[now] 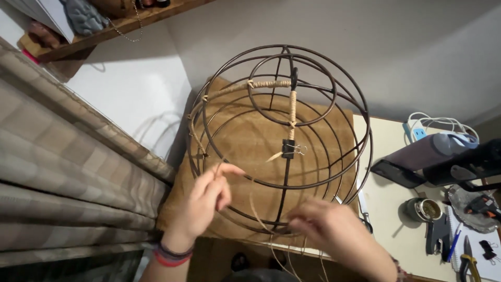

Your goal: Wrapping and knotting twine around a spherical wire frame to create a decorative object.

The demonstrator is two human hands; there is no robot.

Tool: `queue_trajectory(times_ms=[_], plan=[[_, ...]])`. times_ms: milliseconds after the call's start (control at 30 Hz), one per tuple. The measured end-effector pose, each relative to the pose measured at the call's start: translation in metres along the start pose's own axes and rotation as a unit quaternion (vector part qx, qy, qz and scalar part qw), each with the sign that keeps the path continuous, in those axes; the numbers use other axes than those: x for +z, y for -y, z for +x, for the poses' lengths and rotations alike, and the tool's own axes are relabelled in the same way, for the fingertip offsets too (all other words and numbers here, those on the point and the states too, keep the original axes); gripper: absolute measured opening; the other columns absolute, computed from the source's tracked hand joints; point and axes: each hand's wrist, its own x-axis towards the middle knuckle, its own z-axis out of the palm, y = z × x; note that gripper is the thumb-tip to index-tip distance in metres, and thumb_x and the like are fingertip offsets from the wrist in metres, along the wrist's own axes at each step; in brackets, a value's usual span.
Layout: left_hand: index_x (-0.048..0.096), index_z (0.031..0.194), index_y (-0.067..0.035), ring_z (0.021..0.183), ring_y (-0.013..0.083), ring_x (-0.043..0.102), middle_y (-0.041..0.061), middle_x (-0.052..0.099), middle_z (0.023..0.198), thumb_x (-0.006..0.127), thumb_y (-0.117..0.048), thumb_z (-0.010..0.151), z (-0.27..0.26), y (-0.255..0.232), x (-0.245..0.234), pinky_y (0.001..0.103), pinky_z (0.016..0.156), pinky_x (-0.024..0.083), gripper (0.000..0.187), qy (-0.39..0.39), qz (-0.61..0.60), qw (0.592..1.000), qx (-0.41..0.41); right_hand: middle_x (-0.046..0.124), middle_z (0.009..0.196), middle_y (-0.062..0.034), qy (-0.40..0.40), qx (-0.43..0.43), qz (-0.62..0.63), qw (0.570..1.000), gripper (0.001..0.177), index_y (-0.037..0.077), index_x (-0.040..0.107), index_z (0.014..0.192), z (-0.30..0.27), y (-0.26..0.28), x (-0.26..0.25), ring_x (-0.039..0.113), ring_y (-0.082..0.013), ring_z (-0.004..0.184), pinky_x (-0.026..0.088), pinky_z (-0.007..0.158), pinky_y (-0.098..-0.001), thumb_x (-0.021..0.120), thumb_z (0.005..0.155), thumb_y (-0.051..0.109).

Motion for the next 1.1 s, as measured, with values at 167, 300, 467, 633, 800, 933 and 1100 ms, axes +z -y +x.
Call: queue_trajectory(times_ms=[167, 300, 467, 633, 800, 933, 1100], plan=[[0.045, 0.148, -0.005, 0.126, 0.0342, 0.054, 0.019, 0.056, 0.144, 0.058, -0.03, 0.095, 0.013, -0.012, 0.003, 0.055, 0.103, 0.043, 0.061, -0.297, 0.665, 0.672, 0.134, 0.077, 0.097, -0.0024, -0.17, 0.238, 0.097, 0.951, 0.027, 0.015, 0.076, 0.116, 0.02, -0.023, -0.025, 0.068, -0.0085, 0.072, 0.059, 0.064, -0.0179, 0.067, 0.092, 0.022], [0.067, 0.107, -0.013, 0.109, 0.0232, 0.061, 0.004, 0.071, 0.109, 0.045, -0.029, 0.102, 0.039, -0.02, 0.042, 0.043, 0.101, 0.041, 0.028, -0.188, 0.546, 0.777, 0.251, 0.068, 0.085, 0.003, -0.157, 0.269, 0.09, 0.946, 0.035, 0.016, 0.077, 0.12, 0.05, -0.018, -0.049, 0.06, -0.01, 0.068, 0.047, 0.063, -0.0252, 0.064, 0.093, 0.033], [0.058, 0.091, -0.012, 0.063, 0.0189, 0.061, 0.002, 0.064, 0.073, 0.045, -0.017, 0.106, 0.068, -0.022, 0.051, 0.033, 0.061, 0.044, 0.021, -0.009, 0.372, 0.923, 0.102, 0.076, 0.085, 0.0014, -0.021, 0.278, 0.18, 0.943, 0.03, 0.014, 0.077, 0.108, 0.075, -0.035, -0.062, 0.063, -0.0103, 0.064, 0.05, 0.06, -0.0224, 0.061, 0.096, 0.035], [0.063, 0.084, -0.012, 0.057, 0.0125, 0.049, -0.002, 0.056, 0.066, 0.051, -0.018, 0.104, 0.071, -0.028, 0.049, 0.03, 0.056, 0.036, 0.025, -0.01, 0.343, 0.936, 0.073, 0.058, 0.075, 0.0025, 0.006, 0.206, 0.38, 0.902, 0.018, 0.007, 0.071, 0.097, 0.077, -0.068, -0.06, 0.04, -0.0076, 0.057, 0.031, 0.051, -0.0228, 0.068, 0.097, 0.025], [0.068, 0.082, -0.01, 0.052, 0.0107, 0.046, -0.002, 0.055, 0.061, 0.055, -0.017, 0.103, 0.071, -0.026, 0.045, 0.028, 0.051, 0.035, 0.025, 0.0, 0.335, 0.937, 0.097, 0.057, 0.065, 0.0017, -0.037, 0.211, 0.292, 0.932, 0.021, 0.008, 0.075, 0.089, 0.044, -0.085, -0.074, 0.044, -0.0095, 0.052, 0.035, 0.046, -0.0232, 0.068, 0.096, 0.027], [0.067, 0.082, -0.01, 0.054, 0.0105, 0.047, -0.002, 0.055, 0.062, 0.054, -0.019, 0.103, 0.069, -0.026, 0.044, 0.028, 0.054, 0.038, 0.027, 0.005, 0.311, 0.948, 0.069, 0.045, 0.065, -0.0006, -0.164, 0.268, 0.487, 0.815, 0.022, 0.002, 0.063, 0.086, 0.04, -0.11, -0.08, 0.034, -0.0108, 0.054, 0.028, 0.049, -0.0261, 0.06, 0.104, 0.015], [0.065, 0.081, -0.01, 0.054, 0.0107, 0.046, -0.003, 0.052, 0.061, 0.053, -0.021, 0.104, 0.072, -0.029, 0.042, 0.028, 0.055, 0.038, 0.028, 0.019, 0.307, 0.949, 0.067, 0.041, 0.067, -0.001, -0.188, 0.261, 0.572, 0.755, 0.023, -0.002, 0.064, 0.094, 0.059, -0.127, -0.075, 0.033, -0.0119, 0.056, 0.027, 0.05, -0.0259, 0.057, 0.106, 0.018]])
